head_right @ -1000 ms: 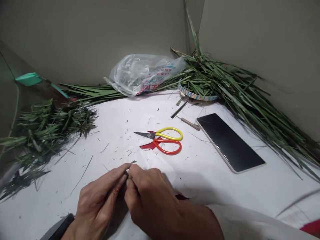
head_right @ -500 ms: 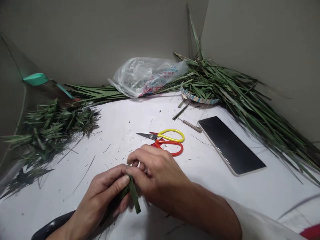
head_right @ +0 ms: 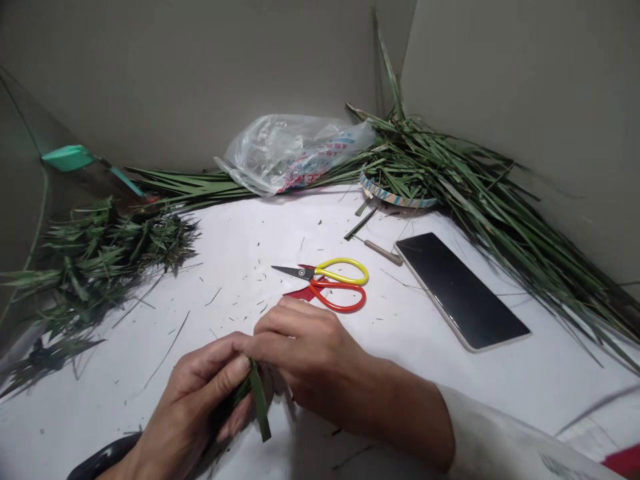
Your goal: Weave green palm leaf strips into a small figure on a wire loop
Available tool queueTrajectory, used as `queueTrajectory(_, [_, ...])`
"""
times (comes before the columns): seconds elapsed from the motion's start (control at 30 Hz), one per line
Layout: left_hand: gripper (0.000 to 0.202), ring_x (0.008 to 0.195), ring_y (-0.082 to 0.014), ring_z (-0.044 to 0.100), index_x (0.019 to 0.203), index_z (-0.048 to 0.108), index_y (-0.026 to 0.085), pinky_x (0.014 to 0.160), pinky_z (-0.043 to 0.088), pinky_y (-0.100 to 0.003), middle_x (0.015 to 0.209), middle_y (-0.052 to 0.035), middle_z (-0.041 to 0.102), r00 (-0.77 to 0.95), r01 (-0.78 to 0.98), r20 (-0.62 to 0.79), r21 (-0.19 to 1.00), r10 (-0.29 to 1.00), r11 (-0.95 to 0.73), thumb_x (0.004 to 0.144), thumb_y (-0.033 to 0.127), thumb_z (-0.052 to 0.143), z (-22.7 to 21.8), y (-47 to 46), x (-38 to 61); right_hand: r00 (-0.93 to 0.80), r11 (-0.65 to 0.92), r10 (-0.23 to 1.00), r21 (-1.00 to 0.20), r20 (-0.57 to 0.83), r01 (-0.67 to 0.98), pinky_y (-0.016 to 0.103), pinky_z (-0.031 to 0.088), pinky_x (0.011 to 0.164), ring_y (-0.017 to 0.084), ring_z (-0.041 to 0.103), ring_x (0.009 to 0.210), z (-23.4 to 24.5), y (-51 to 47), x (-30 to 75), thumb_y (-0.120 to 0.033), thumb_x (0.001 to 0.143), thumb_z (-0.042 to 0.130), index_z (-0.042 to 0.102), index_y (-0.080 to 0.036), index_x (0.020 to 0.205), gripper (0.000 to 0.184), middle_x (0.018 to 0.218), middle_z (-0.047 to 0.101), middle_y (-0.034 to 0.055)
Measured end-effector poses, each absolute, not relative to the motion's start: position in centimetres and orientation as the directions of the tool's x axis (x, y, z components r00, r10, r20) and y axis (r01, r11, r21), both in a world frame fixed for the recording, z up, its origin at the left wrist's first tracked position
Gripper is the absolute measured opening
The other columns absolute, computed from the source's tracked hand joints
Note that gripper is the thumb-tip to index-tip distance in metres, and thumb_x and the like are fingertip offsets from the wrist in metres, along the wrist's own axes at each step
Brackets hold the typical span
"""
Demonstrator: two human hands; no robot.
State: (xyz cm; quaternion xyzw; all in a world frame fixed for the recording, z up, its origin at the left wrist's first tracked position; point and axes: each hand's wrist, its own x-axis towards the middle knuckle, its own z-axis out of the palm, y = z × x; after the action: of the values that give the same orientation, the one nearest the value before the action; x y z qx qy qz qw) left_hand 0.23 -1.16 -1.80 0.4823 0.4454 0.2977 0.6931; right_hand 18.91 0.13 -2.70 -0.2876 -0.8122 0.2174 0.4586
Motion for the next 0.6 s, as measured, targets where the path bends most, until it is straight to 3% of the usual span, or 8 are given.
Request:
queueTrajectory(0.07, [0.025,0.042,-0.0077,0.035,0.085,0.064,0.016,0.043,0.026,-0.021,0.049,0.0045,0.048,0.424,0.012,-0.304,0.944,0.853,0.33,0.095,0.037,0.057,-1.7,-1.1,0.2,-0.393,0.724,0.686,-0.629,0.612,0.283,0.029,0.049,0.071,0.016,0.059,0.076,-2.5,0.0,18.8,-0.004,0.094,0.043,0.07,-0.018,0.097,0.03,0.085,0.069,0.0058])
queueTrajectory(0.17, [0.022,0.046,-0.0092,0.04,0.089,0.068,0.017,0.049,0.033,-0.022,0.051,0.0048,0.049,0.405,0.018,-0.247,0.965,0.881,0.262,0.095,0.036,0.057,-1.5,-1.0,0.1,-0.304,0.634,0.765,-0.745,0.567,0.207,0.025,0.051,0.073,0.015,0.063,0.079,-1.8,0.1,18.6,-0.007,0.091,0.056,0.073,-0.015,0.094,0.019,0.086,0.071,0.0063])
queueTrajectory(0.3, [0.021,0.053,-0.0112,0.046,0.085,0.07,0.019,0.058,0.038,-0.024,0.053,0.0039,0.051,0.399,0.066,-0.193,0.981,0.896,0.182,0.095,0.033,0.058,-1.3,-0.9,0.0,-0.26,0.41,0.889,-0.909,0.378,0.08,0.023,0.05,0.072,0.013,0.064,0.074,-1.1,0.3,18.4,-0.009,0.086,0.066,0.073,-0.014,0.077,0.012,0.075,0.07,0.0026])
queueTrajectory(0.4, [0.021,0.054,-0.011,0.048,0.084,0.069,0.019,0.059,0.038,-0.023,0.054,0.0039,0.052,0.402,0.112,-0.166,0.985,0.9,0.131,0.096,0.032,0.057,-1.4,-1.0,0.1,-0.244,0.256,0.94,-0.966,0.24,0.036,0.021,0.051,0.07,0.012,0.064,0.073,-0.9,0.3,18.3,-0.008,0.083,0.07,0.073,-0.016,0.076,0.011,0.075,0.069,-0.0003])
queueTrajectory(0.47, [0.022,0.052,-0.0105,0.047,0.082,0.067,0.019,0.057,0.038,-0.023,0.053,0.0042,0.052,0.4,0.101,-0.184,0.983,0.898,0.156,0.096,0.032,0.056,-1.6,-1.0,0.2,-0.228,0.27,0.942,-0.96,0.247,0.073,0.021,0.051,0.07,0.012,0.065,0.073,-1.1,0.1,18.3,-0.006,0.082,0.07,0.074,-0.017,0.08,0.012,0.077,0.071,-0.0006])
queueTrajectory(0.6, [0.021,0.048,-0.0088,0.044,0.082,0.064,0.018,0.05,0.034,-0.022,0.054,0.0039,0.054,0.418,-0.003,-0.285,0.949,0.863,0.315,0.096,0.032,0.057,-2.0,-1.2,0.1,-0.262,0.538,0.838,-0.801,0.478,0.261,0.025,0.05,0.067,0.015,0.065,0.071,-1.6,-0.5,18.2,-0.006,0.088,0.058,0.074,-0.016,0.089,0.019,0.079,0.073,0.0034])
